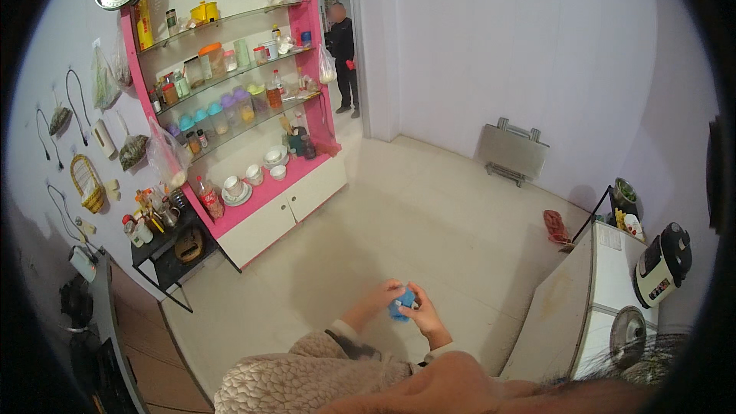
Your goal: The person scrubs a stainless steel sink with a blue sponge and a metal scouring pad, rinses the sponge, and wipes the sink rim and countertop. They then wipe a pink shelving unit and the stovetop area with the same blue cloth.
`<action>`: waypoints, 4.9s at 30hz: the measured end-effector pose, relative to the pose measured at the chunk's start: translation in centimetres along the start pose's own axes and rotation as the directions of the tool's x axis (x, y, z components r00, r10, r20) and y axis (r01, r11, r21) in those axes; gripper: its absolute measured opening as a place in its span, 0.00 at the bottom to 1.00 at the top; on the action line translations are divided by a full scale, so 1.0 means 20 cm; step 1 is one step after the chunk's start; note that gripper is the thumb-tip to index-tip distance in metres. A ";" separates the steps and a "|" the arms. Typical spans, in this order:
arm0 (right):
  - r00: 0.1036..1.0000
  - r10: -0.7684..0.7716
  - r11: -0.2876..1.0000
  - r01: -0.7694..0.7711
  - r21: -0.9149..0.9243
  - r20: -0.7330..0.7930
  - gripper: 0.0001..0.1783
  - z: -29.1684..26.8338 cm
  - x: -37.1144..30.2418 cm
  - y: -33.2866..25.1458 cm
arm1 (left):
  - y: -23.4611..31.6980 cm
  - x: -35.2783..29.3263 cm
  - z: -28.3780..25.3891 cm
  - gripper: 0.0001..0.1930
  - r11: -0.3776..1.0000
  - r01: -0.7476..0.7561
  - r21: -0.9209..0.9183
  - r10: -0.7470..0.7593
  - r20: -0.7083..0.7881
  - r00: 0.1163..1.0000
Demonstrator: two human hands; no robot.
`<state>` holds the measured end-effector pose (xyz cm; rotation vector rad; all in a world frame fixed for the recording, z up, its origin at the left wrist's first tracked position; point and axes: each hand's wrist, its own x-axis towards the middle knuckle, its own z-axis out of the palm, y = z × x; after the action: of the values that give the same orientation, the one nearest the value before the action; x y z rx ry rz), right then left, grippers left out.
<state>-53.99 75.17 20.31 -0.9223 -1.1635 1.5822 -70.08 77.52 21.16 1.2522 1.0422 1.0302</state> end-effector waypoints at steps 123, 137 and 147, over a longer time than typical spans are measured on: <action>0.819 0.071 0.989 -0.132 0.066 0.570 0.20 -0.04 0.96 0.11 | 0.12 0.55 0.06 0.28 0.936 0.016 -0.351 -0.313 -0.814 0.489; 0.775 0.021 0.992 -0.095 0.084 0.632 0.19 -0.01 1.11 0.13 | 0.05 0.64 -0.13 0.21 0.841 -0.304 -0.448 -0.261 -0.827 0.498; 0.754 -0.016 0.994 -0.059 0.092 0.656 0.19 0.02 1.15 0.22 | 0.13 0.72 -0.12 0.19 0.775 -0.223 -0.592 -0.426 -0.749 0.508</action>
<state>-61.93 96.70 15.20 -0.2834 -1.5202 2.0491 -69.26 92.10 23.04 -0.0089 1.3055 1.7991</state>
